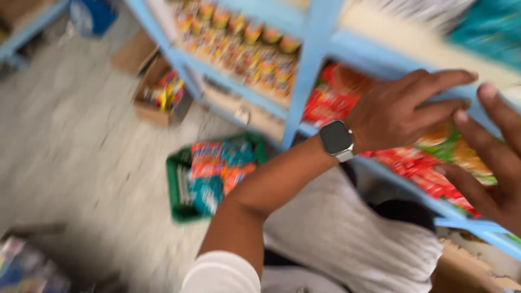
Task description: Taking snack items out of boxes and placing them onto grocery store shelves.
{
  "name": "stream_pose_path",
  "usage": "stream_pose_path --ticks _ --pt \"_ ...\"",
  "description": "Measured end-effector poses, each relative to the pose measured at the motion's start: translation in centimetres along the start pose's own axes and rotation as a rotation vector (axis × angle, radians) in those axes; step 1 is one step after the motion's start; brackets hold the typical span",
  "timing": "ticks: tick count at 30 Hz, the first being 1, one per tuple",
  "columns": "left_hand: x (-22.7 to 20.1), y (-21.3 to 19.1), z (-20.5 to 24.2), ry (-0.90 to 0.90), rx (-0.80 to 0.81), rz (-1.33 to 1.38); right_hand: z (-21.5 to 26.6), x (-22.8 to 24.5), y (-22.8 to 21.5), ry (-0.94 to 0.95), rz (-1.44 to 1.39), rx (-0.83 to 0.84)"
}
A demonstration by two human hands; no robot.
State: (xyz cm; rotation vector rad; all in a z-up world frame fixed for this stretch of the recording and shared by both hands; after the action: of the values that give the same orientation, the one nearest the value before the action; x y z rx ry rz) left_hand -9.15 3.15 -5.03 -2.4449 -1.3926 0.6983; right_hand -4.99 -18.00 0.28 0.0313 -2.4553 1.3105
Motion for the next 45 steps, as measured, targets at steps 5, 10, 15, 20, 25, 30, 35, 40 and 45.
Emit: stream_pose_path --ticks 5,10,15,20,25,30,35,40,45 --pt "5.4 -7.1 15.7 -0.592 0.286 0.34 4.8 1.4 9.0 0.0 0.041 0.332" --pt "12.8 -13.6 38.2 -0.965 0.231 -0.292 2.9 6.0 19.2 0.012 -0.186 0.462" --pt "14.0 -13.7 55.0 -1.395 0.442 -0.351 2.4 10.0 30.2 -0.076 -0.263 0.639" --pt "14.2 -11.7 64.0 -1.727 0.691 -0.313 4.0 13.1 37.2 -0.073 -0.29 0.855" --pt "15.2 -11.6 67.4 -1.916 0.936 -0.365 2.7 12.8 38.4 0.11 -0.325 0.673" --pt "20.1 -12.6 66.4 -1.778 1.133 -0.444 1.6 12.9 39.4 0.102 -0.256 0.659" --pt "25.2 -14.6 66.0 -1.695 1.185 -0.647 1.1 12.6 39.7 0.155 -0.218 0.704" --pt "28.6 -15.6 70.8 -1.754 1.083 -0.743 1.1 11.5 39.7 0.191 -0.193 0.716" --pt "25.7 -16.3 69.9 -2.032 1.214 -0.54 0.9 10.8 39.6 0.209 -0.21 0.728"
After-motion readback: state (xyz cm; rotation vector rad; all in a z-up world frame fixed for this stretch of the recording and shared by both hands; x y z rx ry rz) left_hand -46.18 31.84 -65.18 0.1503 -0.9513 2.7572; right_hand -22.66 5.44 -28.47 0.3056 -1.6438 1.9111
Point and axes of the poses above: each hand's wrist, its own z-axis away from the middle knuckle, its own y-axis out of the palm, x = y × z, the point moved 3 cm from there along -z, towards the middle knuckle, and after that the axes turned 1 degree about -z, right-handed, at the moved point
